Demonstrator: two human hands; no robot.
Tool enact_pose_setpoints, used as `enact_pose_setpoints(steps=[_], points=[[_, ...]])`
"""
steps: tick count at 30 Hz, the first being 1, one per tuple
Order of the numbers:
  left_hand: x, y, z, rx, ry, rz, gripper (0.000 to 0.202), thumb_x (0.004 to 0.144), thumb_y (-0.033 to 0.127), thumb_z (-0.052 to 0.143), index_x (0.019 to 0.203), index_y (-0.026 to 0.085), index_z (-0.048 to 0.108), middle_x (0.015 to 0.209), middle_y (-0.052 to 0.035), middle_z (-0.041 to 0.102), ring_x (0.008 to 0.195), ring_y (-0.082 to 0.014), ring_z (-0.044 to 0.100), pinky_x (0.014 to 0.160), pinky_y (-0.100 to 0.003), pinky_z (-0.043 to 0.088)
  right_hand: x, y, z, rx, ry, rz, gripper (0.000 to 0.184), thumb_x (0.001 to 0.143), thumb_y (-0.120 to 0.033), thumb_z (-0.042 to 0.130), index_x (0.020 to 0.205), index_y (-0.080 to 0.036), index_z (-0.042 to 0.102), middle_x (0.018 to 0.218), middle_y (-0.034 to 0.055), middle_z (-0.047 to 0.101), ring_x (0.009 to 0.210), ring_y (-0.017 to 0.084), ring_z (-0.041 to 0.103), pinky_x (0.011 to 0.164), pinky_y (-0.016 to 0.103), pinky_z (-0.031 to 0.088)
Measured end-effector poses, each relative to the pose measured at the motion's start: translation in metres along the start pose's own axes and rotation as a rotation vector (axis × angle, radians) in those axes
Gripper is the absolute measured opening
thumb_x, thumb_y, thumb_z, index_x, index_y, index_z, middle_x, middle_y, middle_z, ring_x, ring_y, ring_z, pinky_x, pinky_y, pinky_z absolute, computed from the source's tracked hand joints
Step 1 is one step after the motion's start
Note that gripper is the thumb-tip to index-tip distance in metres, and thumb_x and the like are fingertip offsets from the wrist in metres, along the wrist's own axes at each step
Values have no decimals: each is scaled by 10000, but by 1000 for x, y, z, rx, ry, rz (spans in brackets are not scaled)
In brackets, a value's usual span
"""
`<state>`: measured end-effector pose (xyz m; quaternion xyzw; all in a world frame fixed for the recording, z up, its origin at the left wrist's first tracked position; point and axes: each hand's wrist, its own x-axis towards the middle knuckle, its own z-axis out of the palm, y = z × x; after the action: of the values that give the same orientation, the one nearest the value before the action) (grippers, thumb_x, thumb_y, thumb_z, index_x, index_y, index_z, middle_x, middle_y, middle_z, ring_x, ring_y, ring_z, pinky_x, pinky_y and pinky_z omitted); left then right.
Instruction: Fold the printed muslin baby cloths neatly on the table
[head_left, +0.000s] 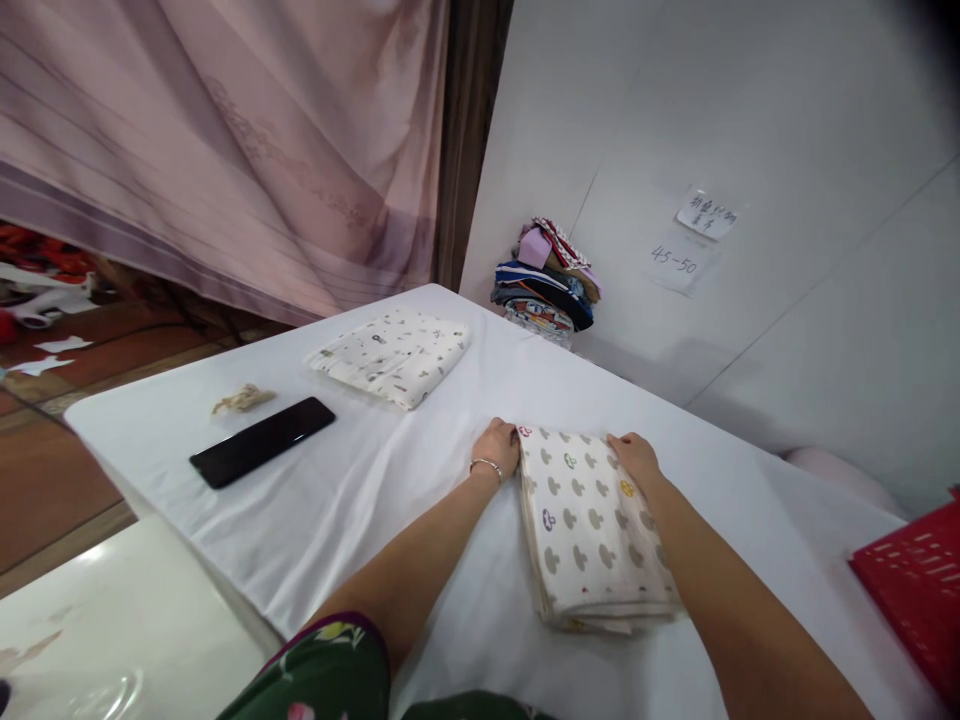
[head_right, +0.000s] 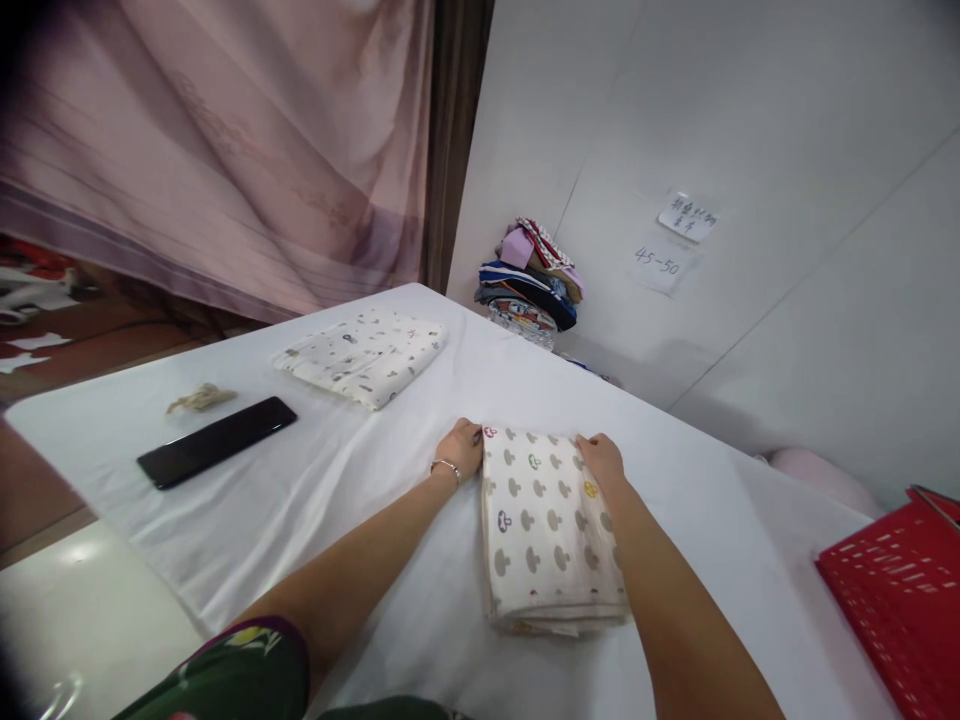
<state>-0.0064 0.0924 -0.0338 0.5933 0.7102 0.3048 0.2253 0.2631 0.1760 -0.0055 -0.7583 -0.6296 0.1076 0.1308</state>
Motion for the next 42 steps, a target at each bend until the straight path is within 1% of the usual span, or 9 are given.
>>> enact_pose_setpoints(steps=[12,17,20,23,27,34,36,39,42], points=[[0,-1,2,-5,3,16,99,815,256,502,875,219,571,1021,-19,544,875,-141,567,724,-247,414,1,10,0,22,58,-2,188,718,-289,516,760,-152,638,795,72,665,765,198,598,606,249,403],[0,0,2,-18,21,15,77,815,233,507,871,215,555,1031,-18,540,882,-132,562,727,-237,412,1,8,-1,1,39,-42,285,735,-241,504,971,-147,633,905,93,667,831,212,611,688,275,433],[-1,1,1,-27,27,15,69,816,226,510,865,212,556,1029,-20,540,887,-131,560,733,-235,412,-3,-4,-4,-7,-13,-181,258,777,-245,473,936,-183,666,993,80,656,958,210,583,811,289,418],[-1,2,1,-34,24,11,64,813,228,524,863,210,560,1029,-20,540,893,-130,558,741,-230,413,-16,-25,-3,18,-75,-370,286,830,-365,450,951,-239,677,1132,27,613,1098,189,512,924,279,369],[-1,2,0,-37,36,19,48,813,236,526,841,210,555,1017,-16,541,875,-127,557,733,-232,411,-32,-48,2,12,-215,-594,370,867,-463,386,1091,-283,620,1168,-11,598,1050,166,542,891,270,399],[-3,4,0,-34,57,21,45,804,229,522,835,212,549,992,-13,541,847,-129,550,724,-240,412,-26,-55,4,-87,-196,-586,389,877,-371,368,753,-188,688,858,86,676,861,238,594,810,356,414],[-2,4,1,-35,53,11,51,806,224,521,845,211,551,999,-15,542,854,-128,548,729,-239,412,-28,-66,6,-63,-205,-601,381,882,-358,356,830,-193,695,939,81,675,913,234,591,829,350,416],[-2,4,1,-27,54,30,45,808,217,524,843,209,551,993,-17,543,870,-128,548,739,-233,410,-39,-88,13,12,-229,-682,372,899,-377,333,1099,-243,617,1153,17,608,1061,181,539,900,299,394],[-2,2,1,-21,67,57,38,813,231,525,837,210,546,975,-16,542,881,-133,549,742,-234,411,-52,-104,21,64,-258,-795,375,910,-408,318,1103,-259,602,1117,2,620,1035,155,543,894,274,393]])
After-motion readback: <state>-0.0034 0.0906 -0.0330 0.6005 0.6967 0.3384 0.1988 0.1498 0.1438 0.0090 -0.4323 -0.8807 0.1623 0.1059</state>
